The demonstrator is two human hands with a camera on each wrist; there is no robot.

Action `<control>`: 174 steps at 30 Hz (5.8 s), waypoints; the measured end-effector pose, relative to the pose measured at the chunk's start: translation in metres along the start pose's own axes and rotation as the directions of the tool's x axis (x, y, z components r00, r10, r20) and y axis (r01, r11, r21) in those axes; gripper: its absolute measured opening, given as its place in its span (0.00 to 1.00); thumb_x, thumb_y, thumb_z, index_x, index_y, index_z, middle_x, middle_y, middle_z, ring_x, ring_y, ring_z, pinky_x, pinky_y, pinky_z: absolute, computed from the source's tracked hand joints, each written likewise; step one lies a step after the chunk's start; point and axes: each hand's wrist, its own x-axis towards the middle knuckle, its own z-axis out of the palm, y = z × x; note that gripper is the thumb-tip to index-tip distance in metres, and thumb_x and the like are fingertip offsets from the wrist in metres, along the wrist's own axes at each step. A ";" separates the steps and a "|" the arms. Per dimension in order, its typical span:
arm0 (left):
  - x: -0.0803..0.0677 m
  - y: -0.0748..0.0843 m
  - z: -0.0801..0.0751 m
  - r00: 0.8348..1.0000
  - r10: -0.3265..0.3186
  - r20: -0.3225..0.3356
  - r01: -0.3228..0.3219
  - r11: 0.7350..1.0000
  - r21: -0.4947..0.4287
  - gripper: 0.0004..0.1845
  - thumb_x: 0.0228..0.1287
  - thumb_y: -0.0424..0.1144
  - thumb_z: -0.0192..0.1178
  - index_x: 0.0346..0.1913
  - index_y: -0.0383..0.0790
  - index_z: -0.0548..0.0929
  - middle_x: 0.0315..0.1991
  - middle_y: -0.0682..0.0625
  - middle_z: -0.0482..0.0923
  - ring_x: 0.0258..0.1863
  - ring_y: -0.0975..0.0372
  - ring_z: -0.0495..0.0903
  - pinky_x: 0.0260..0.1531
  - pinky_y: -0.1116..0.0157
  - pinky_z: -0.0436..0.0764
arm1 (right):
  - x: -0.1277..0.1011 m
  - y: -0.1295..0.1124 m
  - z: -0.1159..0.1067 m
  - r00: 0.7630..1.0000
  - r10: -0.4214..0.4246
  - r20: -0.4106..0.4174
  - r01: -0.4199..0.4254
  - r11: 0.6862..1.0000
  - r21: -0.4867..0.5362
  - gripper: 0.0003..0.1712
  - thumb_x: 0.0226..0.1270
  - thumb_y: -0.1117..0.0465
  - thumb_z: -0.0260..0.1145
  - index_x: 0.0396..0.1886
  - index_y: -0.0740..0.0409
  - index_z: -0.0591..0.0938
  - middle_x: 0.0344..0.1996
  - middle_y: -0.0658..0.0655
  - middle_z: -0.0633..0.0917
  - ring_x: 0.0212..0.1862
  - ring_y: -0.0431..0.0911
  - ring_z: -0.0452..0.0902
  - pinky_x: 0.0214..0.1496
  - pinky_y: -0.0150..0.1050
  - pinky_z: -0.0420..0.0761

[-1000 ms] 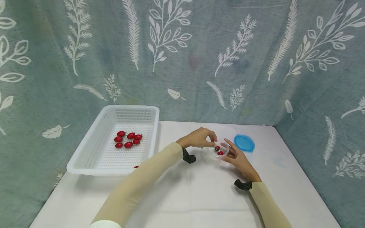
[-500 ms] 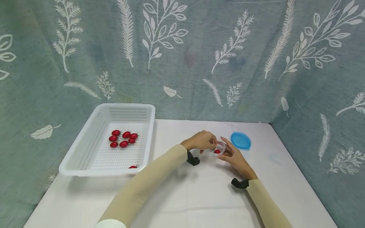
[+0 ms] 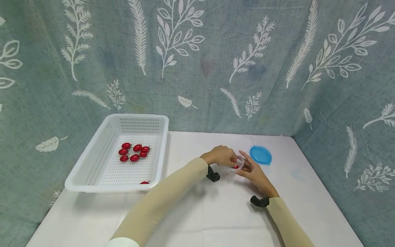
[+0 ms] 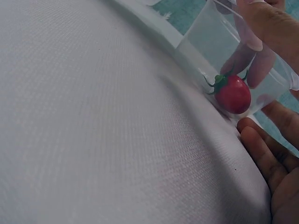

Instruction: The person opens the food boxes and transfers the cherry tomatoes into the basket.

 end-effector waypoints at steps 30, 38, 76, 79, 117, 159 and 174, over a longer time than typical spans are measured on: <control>0.002 0.002 0.003 0.999 0.031 0.008 -0.032 0.981 0.194 0.16 0.69 0.29 0.66 0.46 0.57 0.92 0.35 0.62 0.85 0.31 0.67 0.78 0.33 0.66 0.77 | 0.000 0.002 -0.001 0.999 -0.026 0.021 0.025 0.998 0.051 0.56 0.65 0.56 0.77 0.84 0.38 0.54 0.72 0.62 0.72 0.57 0.55 0.80 0.53 0.40 0.82; 0.005 0.004 0.004 0.999 0.025 0.033 -0.032 0.974 0.223 0.15 0.69 0.32 0.68 0.44 0.60 0.92 0.37 0.63 0.86 0.34 0.67 0.80 0.37 0.65 0.79 | -0.001 0.001 -0.001 1.000 -0.010 0.013 0.009 1.000 0.029 0.54 0.65 0.57 0.77 0.83 0.31 0.56 0.71 0.63 0.73 0.59 0.56 0.80 0.54 0.38 0.82; 0.002 -0.007 -0.003 0.995 0.040 0.095 -0.045 0.998 0.054 0.09 0.67 0.33 0.70 0.43 0.53 0.92 0.38 0.61 0.87 0.38 0.69 0.82 0.42 0.66 0.80 | 0.000 0.000 0.000 0.999 -0.039 0.017 0.039 0.999 -0.005 0.56 0.65 0.55 0.78 0.84 0.38 0.54 0.77 0.55 0.66 0.55 0.54 0.80 0.54 0.38 0.80; 0.001 -0.007 -0.004 0.995 0.044 0.092 -0.048 0.998 0.032 0.06 0.67 0.35 0.71 0.40 0.53 0.92 0.39 0.61 0.88 0.40 0.69 0.83 0.44 0.66 0.80 | -0.001 0.000 0.000 0.999 -0.036 0.007 0.036 0.999 -0.009 0.55 0.64 0.54 0.78 0.83 0.32 0.56 0.77 0.54 0.67 0.54 0.54 0.80 0.54 0.39 0.80; -0.022 -0.022 -0.019 0.997 0.021 -0.072 -0.033 0.985 -0.170 0.08 0.67 0.40 0.71 0.45 0.42 0.91 0.40 0.54 0.88 0.38 0.62 0.86 0.37 0.68 0.82 | -0.001 0.000 0.002 0.999 -0.028 0.019 0.028 0.999 0.026 0.52 0.68 0.58 0.74 0.83 0.32 0.55 0.77 0.51 0.66 0.57 0.57 0.78 0.54 0.39 0.81; -0.146 -0.082 -0.059 0.919 -0.160 -0.360 -0.020 0.893 -0.449 0.11 0.67 0.52 0.71 0.47 0.55 0.90 0.43 0.60 0.86 0.30 0.46 0.81 0.29 0.55 0.83 | -0.007 -0.003 0.004 0.999 -0.023 0.026 0.023 1.000 0.006 0.52 0.69 0.55 0.74 0.84 0.35 0.54 0.77 0.51 0.66 0.60 0.54 0.77 0.55 0.37 0.80; -0.190 -0.099 -0.064 0.887 -0.241 -0.393 0.045 0.894 -0.445 0.09 0.68 0.52 0.70 0.48 0.59 0.89 0.44 0.58 0.85 0.23 0.57 0.76 0.27 0.58 0.81 | -0.005 -0.002 0.004 1.000 -0.020 0.011 0.020 1.000 -0.022 0.53 0.69 0.55 0.74 0.85 0.40 0.53 0.77 0.52 0.67 0.60 0.53 0.77 0.54 0.37 0.80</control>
